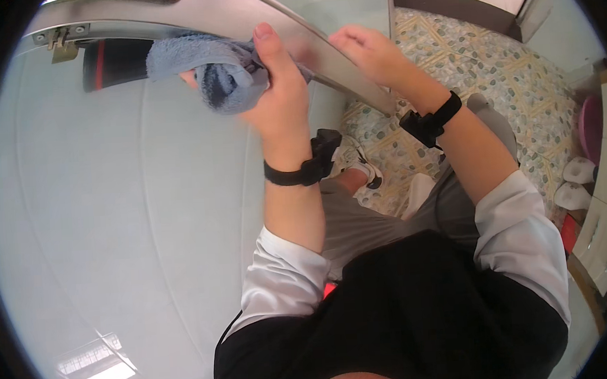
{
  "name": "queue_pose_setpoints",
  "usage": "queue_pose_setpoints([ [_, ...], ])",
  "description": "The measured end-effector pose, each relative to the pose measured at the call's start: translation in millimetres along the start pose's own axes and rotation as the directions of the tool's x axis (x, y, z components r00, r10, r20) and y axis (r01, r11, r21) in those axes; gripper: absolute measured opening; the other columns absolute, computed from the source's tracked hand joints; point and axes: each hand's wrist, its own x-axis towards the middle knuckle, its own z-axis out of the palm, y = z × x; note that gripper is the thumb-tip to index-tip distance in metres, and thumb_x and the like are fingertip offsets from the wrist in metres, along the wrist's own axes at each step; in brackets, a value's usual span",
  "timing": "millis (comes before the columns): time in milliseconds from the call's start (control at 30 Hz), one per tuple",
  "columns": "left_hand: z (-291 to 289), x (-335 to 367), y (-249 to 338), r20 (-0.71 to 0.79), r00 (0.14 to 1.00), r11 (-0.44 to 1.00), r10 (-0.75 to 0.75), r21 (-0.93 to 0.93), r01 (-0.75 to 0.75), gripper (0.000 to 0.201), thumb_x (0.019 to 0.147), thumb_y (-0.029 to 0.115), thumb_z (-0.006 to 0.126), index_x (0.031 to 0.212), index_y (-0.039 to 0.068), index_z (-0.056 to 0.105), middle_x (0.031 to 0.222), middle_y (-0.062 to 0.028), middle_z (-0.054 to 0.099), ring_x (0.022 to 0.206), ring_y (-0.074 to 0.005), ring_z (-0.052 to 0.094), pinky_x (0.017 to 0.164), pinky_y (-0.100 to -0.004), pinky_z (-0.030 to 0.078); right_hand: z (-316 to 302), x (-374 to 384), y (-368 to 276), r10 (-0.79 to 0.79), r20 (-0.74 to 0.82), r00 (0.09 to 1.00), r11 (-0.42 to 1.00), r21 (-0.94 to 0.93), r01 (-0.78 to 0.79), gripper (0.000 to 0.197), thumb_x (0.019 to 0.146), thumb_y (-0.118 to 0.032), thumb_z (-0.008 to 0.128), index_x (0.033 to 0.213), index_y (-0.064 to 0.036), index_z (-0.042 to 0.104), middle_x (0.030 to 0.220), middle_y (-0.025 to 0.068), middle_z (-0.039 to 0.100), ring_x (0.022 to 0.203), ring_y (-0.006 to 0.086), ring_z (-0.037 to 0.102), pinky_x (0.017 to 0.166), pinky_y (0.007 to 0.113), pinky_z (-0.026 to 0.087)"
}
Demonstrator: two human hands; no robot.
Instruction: Cleaning a glass shower partition door using a blue cloth.
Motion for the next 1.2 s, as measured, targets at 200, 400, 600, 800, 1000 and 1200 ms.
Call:
queue_pose_setpoints([
  [200,23.5,-13.5,-17.0,-0.200,0.955,0.944,0.219,0.293,-0.155,0.028,0.099,0.020,0.069,0.107,-0.003,0.055,0.099,-0.0059,0.062,0.085,-0.0161,0.054,0.078,-0.0283,0.047,-32.5,1.0,44.1,0.366,-0.150,0.919,0.910,0.263,-0.320,0.053,0.101,-0.049,0.055,0.111,0.0024,0.067,0.083,0.0004,0.060,0.078,0.0121,0.053,0.075,0.029,0.045],
  [400,48.3,-21.9,-12.3,-0.378,0.891,0.908,0.250,0.411,-0.080,0.047,0.095,0.036,0.075,0.108,-0.006,0.059,0.103,-0.0085,0.065,0.087,-0.0178,0.056,0.081,-0.0298,0.049,-51.0,2.5,62.3,0.574,-0.121,0.810,0.785,0.362,-0.503,0.046,0.099,-0.049,0.057,0.071,-0.0136,0.049,0.057,-0.0052,0.037,0.051,0.0103,0.034,0.049,0.028,0.028],
  [600,76.6,-41.7,12.5,-0.666,0.715,0.807,-0.214,0.292,0.513,0.074,0.091,0.063,0.065,0.100,-0.010,0.069,0.098,-0.0075,0.070,0.092,-0.0130,0.061,0.081,-0.0213,0.048,-82.0,4.9,64.8,0.573,-0.102,0.813,0.818,0.137,-0.559,0.033,0.097,-0.032,0.058,0.074,-0.0091,0.052,0.064,0.0028,0.046,0.056,0.0208,0.044,0.056,0.036,0.039],
  [800,91.1,-69.2,7.6,-0.553,0.802,0.867,-0.226,0.261,0.425,0.086,0.089,0.069,0.062,0.109,-0.015,0.065,0.109,-0.0120,0.067,0.102,-0.0149,0.058,0.090,-0.0212,0.046,-101.8,-17.1,52.6,0.666,0.051,0.744,0.656,0.436,-0.617,0.051,0.104,-0.050,0.042,0.064,-0.0191,0.036,0.055,-0.0037,0.027,0.047,0.0148,0.021,0.048,0.033,0.022],
  [1000,86.9,-84.2,-21.0,-0.351,0.934,0.967,-0.072,0.204,0.151,0.081,0.096,0.059,0.060,0.127,-0.016,0.055,0.125,-0.0129,0.060,0.110,-0.0130,0.054,0.095,-0.0215,0.044,-124.6,-37.0,54.4,0.668,-0.157,0.727,0.743,0.171,-0.647,0.055,0.104,-0.051,0.042,0.071,-0.0083,0.054,0.059,0.0030,0.049,0.052,0.0191,0.047,0.054,0.037,0.039],
  [1200,112.3,-106.5,2.0,-0.348,0.907,0.943,-0.237,0.142,0.301,0.066,0.101,0.044,0.060,0.128,-0.015,0.055,0.126,-0.0113,0.061,0.114,-0.0149,0.053,0.098,-0.0219,0.041,-152.6,-60.8,42.4,0.489,-0.148,0.860,0.772,-0.387,-0.505,0.065,0.103,-0.054,0.043,0.101,0.0058,0.067,0.085,0.0190,0.070,0.081,0.0331,0.065,0.074,0.045,0.050],
])
